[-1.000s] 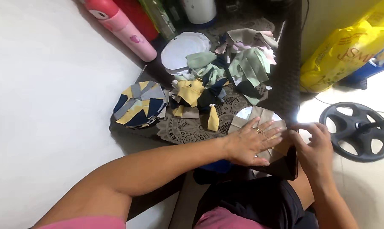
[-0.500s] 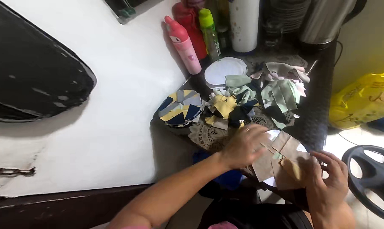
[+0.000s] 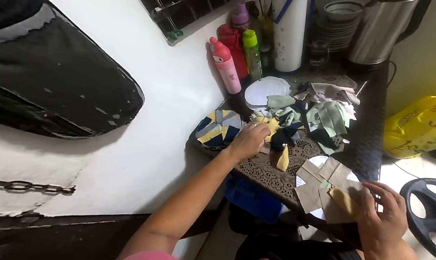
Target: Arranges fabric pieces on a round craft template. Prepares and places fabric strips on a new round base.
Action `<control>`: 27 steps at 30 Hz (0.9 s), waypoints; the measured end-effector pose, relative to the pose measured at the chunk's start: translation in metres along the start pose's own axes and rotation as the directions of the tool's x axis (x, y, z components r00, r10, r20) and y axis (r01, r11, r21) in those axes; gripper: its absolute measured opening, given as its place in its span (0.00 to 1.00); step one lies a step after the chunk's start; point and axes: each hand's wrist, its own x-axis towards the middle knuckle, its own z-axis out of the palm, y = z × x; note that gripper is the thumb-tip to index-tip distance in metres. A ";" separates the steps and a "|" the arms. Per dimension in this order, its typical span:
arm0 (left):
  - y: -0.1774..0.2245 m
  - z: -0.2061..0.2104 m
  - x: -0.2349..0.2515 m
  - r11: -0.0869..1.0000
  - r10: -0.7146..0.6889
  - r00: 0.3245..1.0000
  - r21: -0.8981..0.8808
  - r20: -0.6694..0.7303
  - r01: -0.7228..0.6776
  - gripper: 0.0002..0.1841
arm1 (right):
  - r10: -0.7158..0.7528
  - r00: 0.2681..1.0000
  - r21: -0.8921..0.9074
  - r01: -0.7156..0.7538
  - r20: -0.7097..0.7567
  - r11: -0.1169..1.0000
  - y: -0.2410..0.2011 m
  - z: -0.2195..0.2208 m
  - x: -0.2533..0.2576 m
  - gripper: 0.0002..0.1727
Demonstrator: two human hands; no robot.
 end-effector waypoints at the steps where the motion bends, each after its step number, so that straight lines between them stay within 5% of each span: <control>1: -0.004 -0.002 0.002 0.999 0.045 0.999 0.012 0.020 -0.046 0.08 | -0.002 1.000 -0.001 0.002 -0.003 1.000 0.000 0.000 0.000 0.16; 7: -0.020 -0.004 0.009 0.984 0.171 0.982 0.029 0.077 -0.174 0.03 | -0.019 1.000 -0.011 0.019 0.001 1.000 0.000 -0.001 0.000 0.16; 12: -0.027 -0.009 0.011 0.988 0.149 0.982 -0.062 0.117 -0.143 0.06 | -0.007 1.000 -0.010 0.007 -0.006 1.000 -0.002 0.000 -0.001 0.16; 21: -0.026 -0.022 0.024 0.955 -0.071 0.954 -0.257 0.292 0.149 0.10 | -0.006 1.000 -0.006 0.006 -0.031 1.000 -0.001 0.001 -0.001 0.15; 27: -0.026 -0.024 0.034 0.842 -0.301 0.885 -0.337 0.355 0.422 0.07 | -0.008 1.000 -0.006 0.008 -0.031 1.000 0.001 0.002 0.000 0.15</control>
